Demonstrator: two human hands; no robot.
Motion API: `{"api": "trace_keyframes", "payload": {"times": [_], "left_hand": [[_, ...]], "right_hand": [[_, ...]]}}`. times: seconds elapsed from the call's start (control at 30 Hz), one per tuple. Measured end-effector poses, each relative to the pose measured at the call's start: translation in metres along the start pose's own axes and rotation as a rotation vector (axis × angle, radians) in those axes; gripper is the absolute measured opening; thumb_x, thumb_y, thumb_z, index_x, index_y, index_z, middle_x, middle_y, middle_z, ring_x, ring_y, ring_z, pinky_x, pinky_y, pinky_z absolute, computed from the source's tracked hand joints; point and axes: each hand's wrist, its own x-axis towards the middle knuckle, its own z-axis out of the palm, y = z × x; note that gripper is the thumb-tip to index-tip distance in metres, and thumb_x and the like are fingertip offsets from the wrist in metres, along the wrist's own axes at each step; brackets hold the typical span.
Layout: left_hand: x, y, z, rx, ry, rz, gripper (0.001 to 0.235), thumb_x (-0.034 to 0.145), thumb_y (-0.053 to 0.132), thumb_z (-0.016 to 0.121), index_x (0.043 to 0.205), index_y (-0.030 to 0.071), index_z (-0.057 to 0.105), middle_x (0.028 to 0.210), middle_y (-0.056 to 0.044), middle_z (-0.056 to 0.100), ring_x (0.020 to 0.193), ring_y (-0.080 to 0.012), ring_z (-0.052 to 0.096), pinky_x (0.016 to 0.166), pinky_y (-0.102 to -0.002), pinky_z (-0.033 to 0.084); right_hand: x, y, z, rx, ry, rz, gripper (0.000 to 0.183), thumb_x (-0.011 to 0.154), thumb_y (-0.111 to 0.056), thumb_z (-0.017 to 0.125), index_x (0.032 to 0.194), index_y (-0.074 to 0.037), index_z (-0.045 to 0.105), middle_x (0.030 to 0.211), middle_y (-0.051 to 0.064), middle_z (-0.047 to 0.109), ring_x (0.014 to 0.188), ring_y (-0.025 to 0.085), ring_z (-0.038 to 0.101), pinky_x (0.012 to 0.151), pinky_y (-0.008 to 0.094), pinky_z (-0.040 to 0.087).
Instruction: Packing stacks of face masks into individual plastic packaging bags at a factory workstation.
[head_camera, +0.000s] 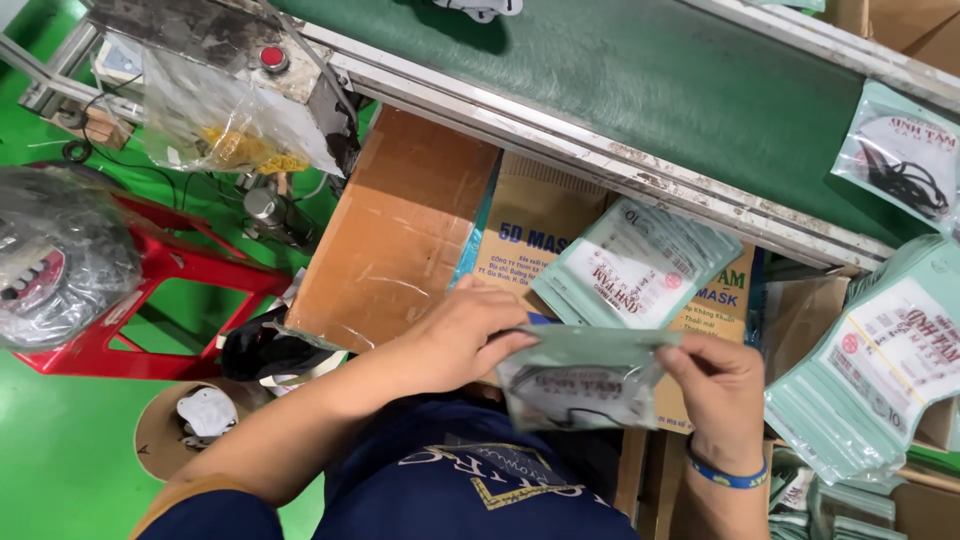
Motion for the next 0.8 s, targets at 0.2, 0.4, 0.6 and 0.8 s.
{"api": "trace_keyframes", "payload": {"times": [0.2,0.4,0.6,0.8], "left_hand": [[0.003,-0.004,-0.004,-0.008,-0.056,0.003,0.016,0.097,0.024,0.070,0.094,0.008,0.069,0.088,-0.004,0.066,0.093,-0.0261,0.064,0.090,-0.042,0.040],[0.005,0.016,0.007,0.007,0.056,0.070,0.016,0.088,0.018,0.074,0.100,0.010,0.069,0.102,-0.004,0.066,0.105,-0.0253,0.061,0.093,-0.043,0.037],[0.004,0.022,0.003,0.008,0.085,0.102,0.015,0.087,0.014,0.073,0.099,0.009,0.066,0.103,-0.005,0.065,0.108,-0.0266,0.060,0.095,-0.043,0.037],[0.002,0.018,0.017,0.024,0.120,0.149,0.016,0.088,0.014,0.073,0.101,0.009,0.065,0.100,-0.006,0.063,0.106,-0.0271,0.060,0.099,-0.043,0.038]], "right_hand": [[-0.002,-0.007,0.022,0.090,0.100,-0.001,0.011,0.093,0.002,0.070,0.103,0.005,0.074,0.090,0.005,0.073,0.081,0.009,0.064,0.076,0.023,0.051],[-0.007,-0.009,0.055,-0.025,0.009,-0.035,0.008,0.092,0.000,0.073,0.099,0.005,0.074,0.088,0.003,0.071,0.076,0.005,0.058,0.067,0.021,0.046],[-0.003,-0.014,0.066,0.039,-0.042,0.045,0.012,0.091,-0.001,0.072,0.101,0.004,0.074,0.086,0.001,0.070,0.074,0.005,0.060,0.065,0.020,0.047],[-0.006,-0.014,0.070,0.003,-0.132,-0.076,0.007,0.094,-0.001,0.072,0.098,0.004,0.072,0.089,0.000,0.068,0.076,0.005,0.054,0.066,0.020,0.042]]}}
